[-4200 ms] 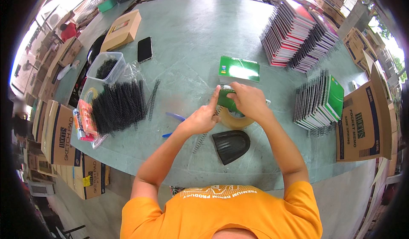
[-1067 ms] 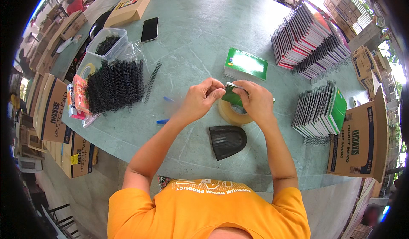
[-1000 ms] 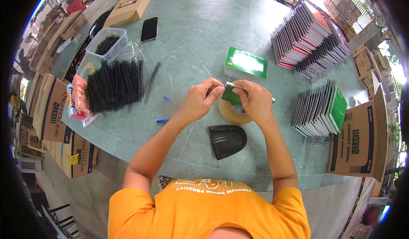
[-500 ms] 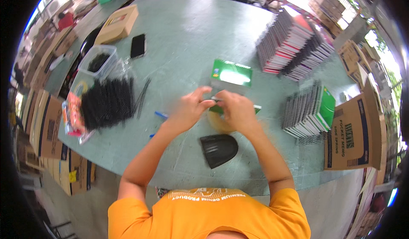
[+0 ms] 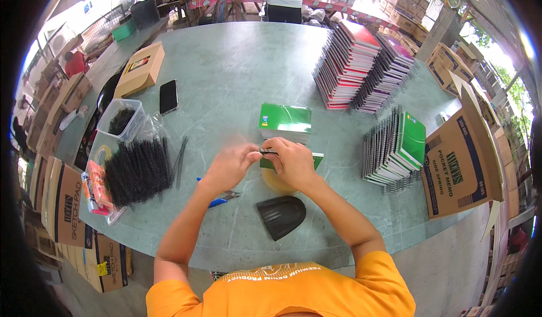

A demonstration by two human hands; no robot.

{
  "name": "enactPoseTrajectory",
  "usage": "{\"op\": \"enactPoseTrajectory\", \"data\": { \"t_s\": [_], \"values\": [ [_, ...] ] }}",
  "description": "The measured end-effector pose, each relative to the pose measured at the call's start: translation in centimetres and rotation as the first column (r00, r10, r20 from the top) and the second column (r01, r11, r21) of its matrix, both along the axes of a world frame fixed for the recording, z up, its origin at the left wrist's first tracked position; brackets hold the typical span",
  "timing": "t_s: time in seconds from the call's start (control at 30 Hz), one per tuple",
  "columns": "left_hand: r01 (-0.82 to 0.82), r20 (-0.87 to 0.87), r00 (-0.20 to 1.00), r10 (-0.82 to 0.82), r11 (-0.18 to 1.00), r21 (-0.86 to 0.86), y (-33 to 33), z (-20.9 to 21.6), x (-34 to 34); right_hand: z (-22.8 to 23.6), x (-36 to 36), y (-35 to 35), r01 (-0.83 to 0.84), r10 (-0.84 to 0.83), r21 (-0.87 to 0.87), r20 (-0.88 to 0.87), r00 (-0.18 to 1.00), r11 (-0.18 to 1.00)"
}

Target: The person inserts a metal spring through the holes of green notebook covers and paper to bind them, using pliers to trim and bend the ends of the spring.

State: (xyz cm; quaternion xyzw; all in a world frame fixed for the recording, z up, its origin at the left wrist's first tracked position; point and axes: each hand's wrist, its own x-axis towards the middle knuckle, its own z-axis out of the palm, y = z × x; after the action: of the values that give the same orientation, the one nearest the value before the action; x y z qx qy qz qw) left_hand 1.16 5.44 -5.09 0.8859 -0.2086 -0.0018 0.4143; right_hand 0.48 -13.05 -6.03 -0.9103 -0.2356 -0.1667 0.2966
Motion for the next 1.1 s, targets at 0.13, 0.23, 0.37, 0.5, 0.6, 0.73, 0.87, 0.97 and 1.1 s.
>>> {"op": "enactPoseTrajectory", "data": {
  "t_s": [0.13,0.23,0.37,0.5,0.6,0.73,0.87,0.97,1.1],
  "values": [
    [-0.040,0.313,0.949,0.040,0.999,-0.006,0.3,-0.4,-0.5,-0.1,-0.2,0.0,0.002,-0.003,-0.037,-0.033,0.999,0.999],
    [-0.035,0.495,0.866,-0.066,0.981,0.192,-2.1,-0.5,-3.6,0.2,0.3,-0.3,-0.028,0.029,0.111,-0.005,1.000,0.993],
    [0.175,0.154,0.960,-0.235,0.929,0.326,-4.4,-6.4,-8.3,-0.3,0.4,-0.4,-0.078,0.091,0.238,-0.045,0.995,0.968],
    [0.397,-0.194,0.912,-0.362,0.896,0.197,-4.6,-4.7,-8.8,1.4,-0.6,0.0,-0.031,0.041,0.163,-0.059,0.997,0.986],
    [0.174,-0.079,0.984,-0.159,0.949,0.261,-3.1,0.5,-8.0,1.5,-0.3,-3.8,0.004,0.028,0.165,-0.192,0.981,0.986],
    [-0.131,0.237,0.965,0.114,0.990,0.058,-0.4,0.7,-3.5,-0.9,-0.9,-7.1,0.091,0.218,0.553,-0.468,0.856,0.828],
    [-0.076,0.089,0.993,0.080,0.996,-0.041,-1.3,1.7,-4.6,-3.0,-1.4,-7.0,0.245,0.159,0.682,-0.472,0.867,0.690],
    [-0.170,0.365,0.914,0.177,0.984,-0.051,-1.4,2.5,-3.1,-3.2,-1.2,-7.1,0.190,0.238,0.723,-0.446,0.863,0.665],
    [-0.045,0.315,0.949,0.019,0.996,0.074,-1.7,1.3,-3.3,-3.3,-1.1,-7.1,0.146,0.252,0.689,-0.442,0.861,0.710]
  ]
}}
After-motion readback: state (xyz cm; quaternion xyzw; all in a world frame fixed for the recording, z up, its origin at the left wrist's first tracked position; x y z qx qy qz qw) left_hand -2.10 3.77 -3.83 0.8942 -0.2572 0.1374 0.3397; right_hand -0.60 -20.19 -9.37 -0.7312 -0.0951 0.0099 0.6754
